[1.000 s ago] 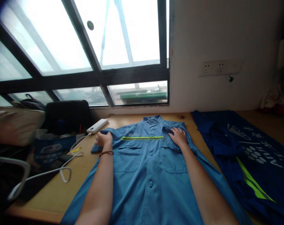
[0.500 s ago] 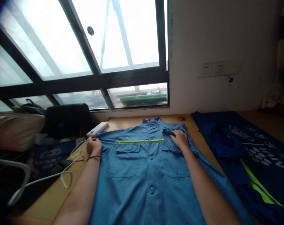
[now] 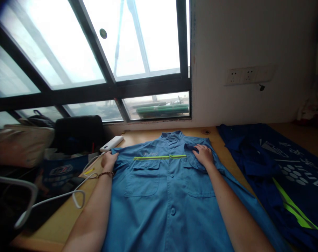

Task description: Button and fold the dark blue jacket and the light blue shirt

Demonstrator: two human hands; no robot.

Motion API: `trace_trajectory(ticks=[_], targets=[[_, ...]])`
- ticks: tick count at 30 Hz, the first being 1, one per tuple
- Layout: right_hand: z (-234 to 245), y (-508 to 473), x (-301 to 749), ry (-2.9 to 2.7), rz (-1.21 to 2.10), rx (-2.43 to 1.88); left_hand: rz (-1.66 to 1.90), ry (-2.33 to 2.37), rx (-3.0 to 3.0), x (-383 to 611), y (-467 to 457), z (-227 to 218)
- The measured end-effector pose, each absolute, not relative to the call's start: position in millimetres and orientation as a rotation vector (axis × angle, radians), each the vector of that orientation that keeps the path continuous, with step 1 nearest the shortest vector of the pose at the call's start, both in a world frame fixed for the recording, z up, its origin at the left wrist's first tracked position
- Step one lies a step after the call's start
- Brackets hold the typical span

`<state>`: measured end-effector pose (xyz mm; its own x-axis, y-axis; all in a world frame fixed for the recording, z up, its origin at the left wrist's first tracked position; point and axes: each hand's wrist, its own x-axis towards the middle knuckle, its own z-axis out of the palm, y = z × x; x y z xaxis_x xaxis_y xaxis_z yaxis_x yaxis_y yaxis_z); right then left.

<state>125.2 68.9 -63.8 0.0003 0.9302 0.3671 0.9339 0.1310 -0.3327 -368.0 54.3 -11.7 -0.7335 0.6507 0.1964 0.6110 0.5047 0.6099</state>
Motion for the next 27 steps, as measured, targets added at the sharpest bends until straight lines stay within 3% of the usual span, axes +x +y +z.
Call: trace_trajectory(ticks=[6,10,14,17,22,27], targets=[[-65.3,69.6,125.7,-1.912,-0.014,-1.777,0.866,2.814,1.492,-329.6,51.1,34.8],[-68.1,71.8,127.3,-1.916,-0.022,-1.756,0.735,2.112,1.842,-303.5,40.5,76.3],[-68.8,71.8,127.8,-1.918,-0.023,-1.746,0.701,1.57,1.663,-293.9,33.6,95.8],[-68.0,70.6,127.1,-1.921,-0.029,-1.749,0.722,1.675,1.733,-286.2,41.0,86.0],[-66.9,69.9,127.0,-1.948,-0.029,-1.762,0.224,1.668,2.069,-242.3,56.4,31.1],[-66.8,69.2,124.7,-2.032,-0.061,-1.823,0.204,2.039,2.078,-215.7,66.7,-22.2]])
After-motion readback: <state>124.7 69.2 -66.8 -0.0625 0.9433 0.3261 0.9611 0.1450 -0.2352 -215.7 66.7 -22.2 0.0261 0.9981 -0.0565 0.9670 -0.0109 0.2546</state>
